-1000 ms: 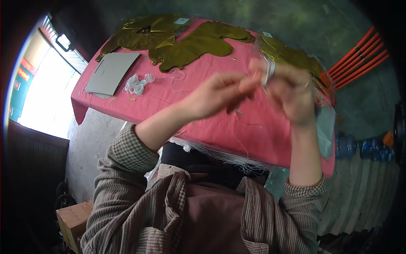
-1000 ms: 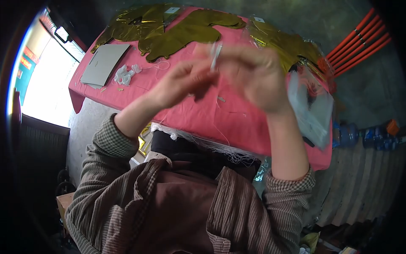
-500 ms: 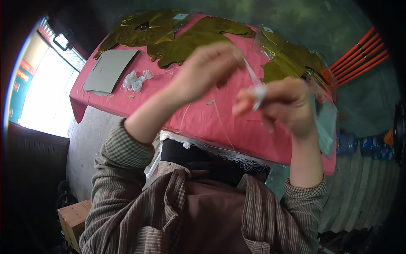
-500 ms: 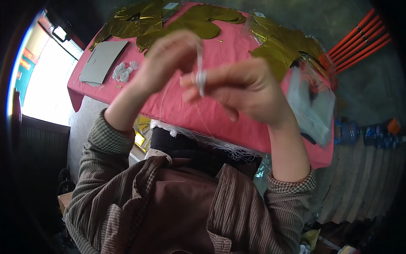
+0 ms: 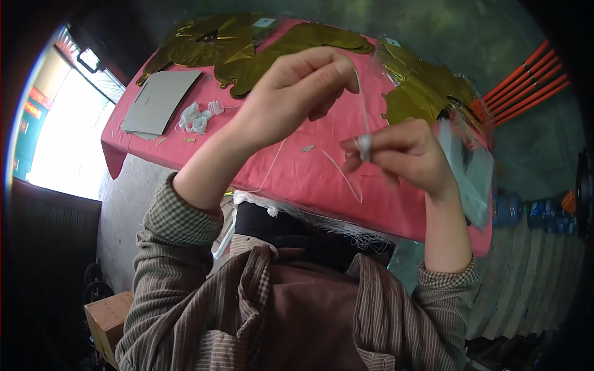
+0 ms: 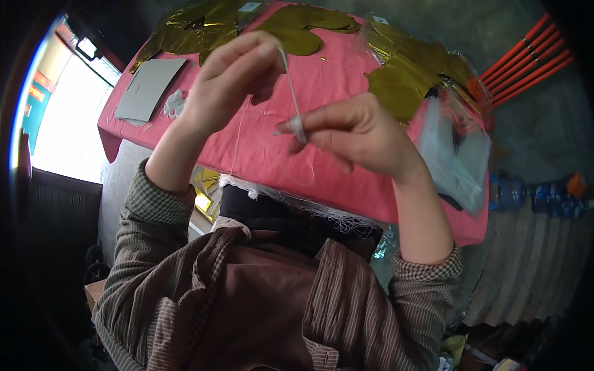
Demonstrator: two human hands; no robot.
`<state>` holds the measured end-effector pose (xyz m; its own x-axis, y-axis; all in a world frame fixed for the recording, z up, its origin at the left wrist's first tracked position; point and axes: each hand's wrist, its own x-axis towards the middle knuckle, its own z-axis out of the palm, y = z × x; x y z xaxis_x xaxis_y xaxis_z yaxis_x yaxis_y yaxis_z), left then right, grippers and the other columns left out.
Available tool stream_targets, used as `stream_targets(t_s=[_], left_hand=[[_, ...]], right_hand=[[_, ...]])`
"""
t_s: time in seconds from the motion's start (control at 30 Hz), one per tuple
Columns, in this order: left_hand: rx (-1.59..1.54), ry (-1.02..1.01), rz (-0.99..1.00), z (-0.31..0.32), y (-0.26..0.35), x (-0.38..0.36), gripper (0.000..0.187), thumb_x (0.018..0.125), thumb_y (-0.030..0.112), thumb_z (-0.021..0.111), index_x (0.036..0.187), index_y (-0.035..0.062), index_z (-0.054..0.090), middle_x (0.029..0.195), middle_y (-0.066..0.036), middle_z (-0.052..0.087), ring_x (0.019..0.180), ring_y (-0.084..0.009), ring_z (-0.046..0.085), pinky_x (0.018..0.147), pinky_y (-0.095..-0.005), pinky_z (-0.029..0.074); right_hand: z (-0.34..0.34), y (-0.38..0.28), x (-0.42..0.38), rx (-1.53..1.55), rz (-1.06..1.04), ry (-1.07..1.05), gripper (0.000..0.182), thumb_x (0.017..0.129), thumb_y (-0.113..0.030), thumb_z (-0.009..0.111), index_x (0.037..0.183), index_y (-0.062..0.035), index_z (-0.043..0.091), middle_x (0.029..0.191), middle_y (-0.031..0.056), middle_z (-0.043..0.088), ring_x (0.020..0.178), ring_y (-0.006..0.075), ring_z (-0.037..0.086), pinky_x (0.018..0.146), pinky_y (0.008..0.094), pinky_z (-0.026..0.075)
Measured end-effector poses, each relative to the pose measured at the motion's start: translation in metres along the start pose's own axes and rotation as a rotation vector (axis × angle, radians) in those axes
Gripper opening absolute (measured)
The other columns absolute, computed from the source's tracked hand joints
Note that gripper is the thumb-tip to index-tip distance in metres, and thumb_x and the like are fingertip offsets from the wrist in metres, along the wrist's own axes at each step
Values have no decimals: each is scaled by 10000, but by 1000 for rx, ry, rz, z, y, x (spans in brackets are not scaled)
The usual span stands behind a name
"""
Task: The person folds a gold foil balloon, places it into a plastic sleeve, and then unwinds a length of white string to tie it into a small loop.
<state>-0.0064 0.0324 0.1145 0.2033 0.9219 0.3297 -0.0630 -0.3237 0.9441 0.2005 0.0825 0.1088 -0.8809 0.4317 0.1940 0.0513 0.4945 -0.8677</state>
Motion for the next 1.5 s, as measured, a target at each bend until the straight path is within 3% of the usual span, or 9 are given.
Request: stream_targets(t_s=[0.1, 0.27, 0.33, 0.43, 0.57, 0.73, 1.07, 1.3, 1.5], left_hand=[[121, -85, -18, 15, -26, -5, 219, 916, 206, 490, 934, 12, 589, 706, 17, 524, 654, -60, 472, 564, -206, 393], [2, -27, -101, -4, -1, -4, 239, 921, 230, 478, 870, 22, 586, 691, 21, 521, 696, -70, 485, 646, -235, 413], [198, 5, -45, 6, -21, -6, 222, 916, 218, 484, 872, 26, 587, 686, 30, 516, 681, -65, 479, 636, -231, 413], [167, -118, -38, 17, -26, -11, 217, 918, 201, 479, 871, 17, 584, 717, 14, 533, 696, -61, 481, 638, -231, 411], [116, -64, -138, 4, -23, -5, 218, 919, 190, 471, 880, 3, 578, 759, -13, 562, 731, -71, 503, 663, -253, 427], [254, -246, -138, 22, -47, -21, 213, 912, 173, 483, 894, -20, 571, 775, -46, 592, 774, -94, 530, 732, -277, 444], [245, -183, -264, 16, -50, -27, 243, 913, 194, 485, 951, -27, 581, 837, -67, 622, 832, -113, 571, 779, -266, 448], [355, 22, 13, -1, -66, -15, 188, 926, 188, 461, 890, 22, 543, 695, 36, 476, 636, -42, 444, 564, -202, 384], [291, -43, -31, 12, -76, -28, 162, 874, 132, 518, 883, -20, 574, 751, -86, 602, 717, -122, 567, 664, -277, 459]], right_hand=[[7, -13, 8, 346, -185, 341, 225, 843, -10, 485, 1007, -21, 639, 848, 110, 664, 440, 47, 486, 378, 174, 375], [6, 3, -1, -51, 20, 162, 248, 845, -11, 443, 1017, 28, 618, 887, 165, 653, 440, 72, 508, 372, 173, 391], [15, -3, -2, 475, -180, 39, 236, 854, -13, 457, 1023, 22, 619, 894, 128, 659, 450, 56, 493, 374, 180, 376], [1, 3, 9, 112, -104, 442, 247, 847, -25, 475, 1050, 24, 608, 892, 139, 658, 468, 49, 511, 384, 177, 378], [8, 18, -5, 271, -7, 29, 269, 855, 7, 445, 1074, 7, 600, 899, 111, 663, 423, 42, 484, 389, 173, 379], [11, 27, 8, 148, 23, 416, 253, 884, -17, 428, 1055, -5, 613, 847, 95, 670, 388, 43, 469, 383, 168, 379], [17, 32, 7, 348, 99, 361, 244, 888, -30, 438, 1067, 3, 601, 882, 96, 664, 402, 49, 484, 384, 173, 394], [28, 32, 0, 327, 306, 34, 240, 887, -18, 428, 1043, 13, 607, 883, 92, 662, 416, 45, 487, 389, 166, 395], [27, 41, 8, 307, 159, 388, 234, 882, -28, 458, 1069, 14, 592, 882, 100, 654, 422, 47, 485, 402, 175, 402]])
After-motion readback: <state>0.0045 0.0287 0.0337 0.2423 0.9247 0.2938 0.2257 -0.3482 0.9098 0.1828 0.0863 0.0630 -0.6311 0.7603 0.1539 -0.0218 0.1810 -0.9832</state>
